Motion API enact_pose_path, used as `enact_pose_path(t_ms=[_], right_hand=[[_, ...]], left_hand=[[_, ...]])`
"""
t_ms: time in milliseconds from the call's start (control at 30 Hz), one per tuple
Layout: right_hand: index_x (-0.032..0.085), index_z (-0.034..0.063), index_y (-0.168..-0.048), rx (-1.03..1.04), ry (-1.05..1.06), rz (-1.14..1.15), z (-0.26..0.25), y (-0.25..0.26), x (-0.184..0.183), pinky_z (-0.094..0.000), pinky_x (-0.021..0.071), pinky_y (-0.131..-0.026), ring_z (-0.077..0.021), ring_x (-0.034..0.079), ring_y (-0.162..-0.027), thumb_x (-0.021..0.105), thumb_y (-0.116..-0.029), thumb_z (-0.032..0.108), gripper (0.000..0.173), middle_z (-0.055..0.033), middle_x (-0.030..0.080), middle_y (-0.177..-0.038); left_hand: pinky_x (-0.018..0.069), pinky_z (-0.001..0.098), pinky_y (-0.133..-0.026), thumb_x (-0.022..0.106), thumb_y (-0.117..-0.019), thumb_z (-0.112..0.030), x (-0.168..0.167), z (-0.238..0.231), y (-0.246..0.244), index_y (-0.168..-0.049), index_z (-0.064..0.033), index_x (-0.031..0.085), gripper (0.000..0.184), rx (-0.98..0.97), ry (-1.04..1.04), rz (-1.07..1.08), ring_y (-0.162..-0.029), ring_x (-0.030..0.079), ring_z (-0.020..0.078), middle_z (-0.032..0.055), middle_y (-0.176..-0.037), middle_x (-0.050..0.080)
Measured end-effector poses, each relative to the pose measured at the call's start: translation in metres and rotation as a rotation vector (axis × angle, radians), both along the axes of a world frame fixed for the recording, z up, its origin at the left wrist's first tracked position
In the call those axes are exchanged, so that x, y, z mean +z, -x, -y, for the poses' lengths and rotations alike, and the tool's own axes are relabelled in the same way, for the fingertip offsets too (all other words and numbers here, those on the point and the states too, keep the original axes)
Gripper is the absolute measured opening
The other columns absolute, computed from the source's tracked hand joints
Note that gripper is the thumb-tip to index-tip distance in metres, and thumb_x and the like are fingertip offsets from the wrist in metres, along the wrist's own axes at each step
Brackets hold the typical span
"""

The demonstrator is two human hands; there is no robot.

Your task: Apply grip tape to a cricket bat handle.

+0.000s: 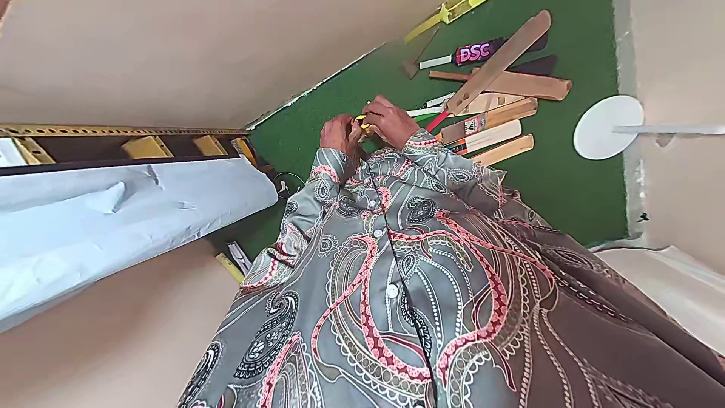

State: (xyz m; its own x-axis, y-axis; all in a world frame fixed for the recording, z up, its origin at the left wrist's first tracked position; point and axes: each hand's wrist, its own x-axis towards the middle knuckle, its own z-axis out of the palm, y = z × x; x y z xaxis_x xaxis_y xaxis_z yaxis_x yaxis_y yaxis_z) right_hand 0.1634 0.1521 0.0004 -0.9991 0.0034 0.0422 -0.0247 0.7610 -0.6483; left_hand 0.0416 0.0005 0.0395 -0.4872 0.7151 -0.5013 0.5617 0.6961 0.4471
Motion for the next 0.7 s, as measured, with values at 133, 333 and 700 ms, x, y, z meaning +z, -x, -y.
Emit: enact_pose_path(t_ms=[133,333,700], right_hand=[[0.074,-0.0017,-0.109,0.015,0.036,-0.077,0.000,-0.002,-0.007,-0.0420,0.0528,-0.102,-0.0359,0.064,-0.116,0.055,-0.1001,-0.001,0.021,-0.0174,0.069,-0.121],[0.072,-0.0047,-0.106,0.048,-0.011,-0.048,0.001,-0.006,-0.005,-0.0435,0.0548,-0.099,-0.0370,0.064,-0.116,0.054,-0.1010,0.000,0.019,-0.0192,0.068,-0.118],[0.080,0.0106,-0.103,-0.069,0.396,0.142,-0.010,-0.005,0.004,-0.0380,0.0522,-0.101,-0.0195,0.067,-0.110,0.069,-0.0937,0.013,0.014,-0.0081,0.073,-0.113]], left_hand=[[0.0495,0.0623,-0.089,0.049,-0.1049,-0.033,0.002,0.002,0.007,-0.108,0.0010,0.066,0.038,-0.020,0.034,0.054,-0.103,0.067,0.0412,0.0235,-0.105,0.069],[0.0516,0.0507,-0.085,0.046,-0.1068,-0.046,-0.002,-0.006,-0.020,-0.109,-0.0020,0.070,0.050,0.486,0.173,0.389,-0.093,0.065,0.0278,0.0158,-0.101,0.069],[0.0543,0.0496,-0.082,0.057,-0.1023,-0.040,0.002,0.003,0.000,-0.112,-0.0062,0.072,0.038,0.351,0.167,0.405,-0.089,0.067,0.0251,0.0127,-0.098,0.071]])
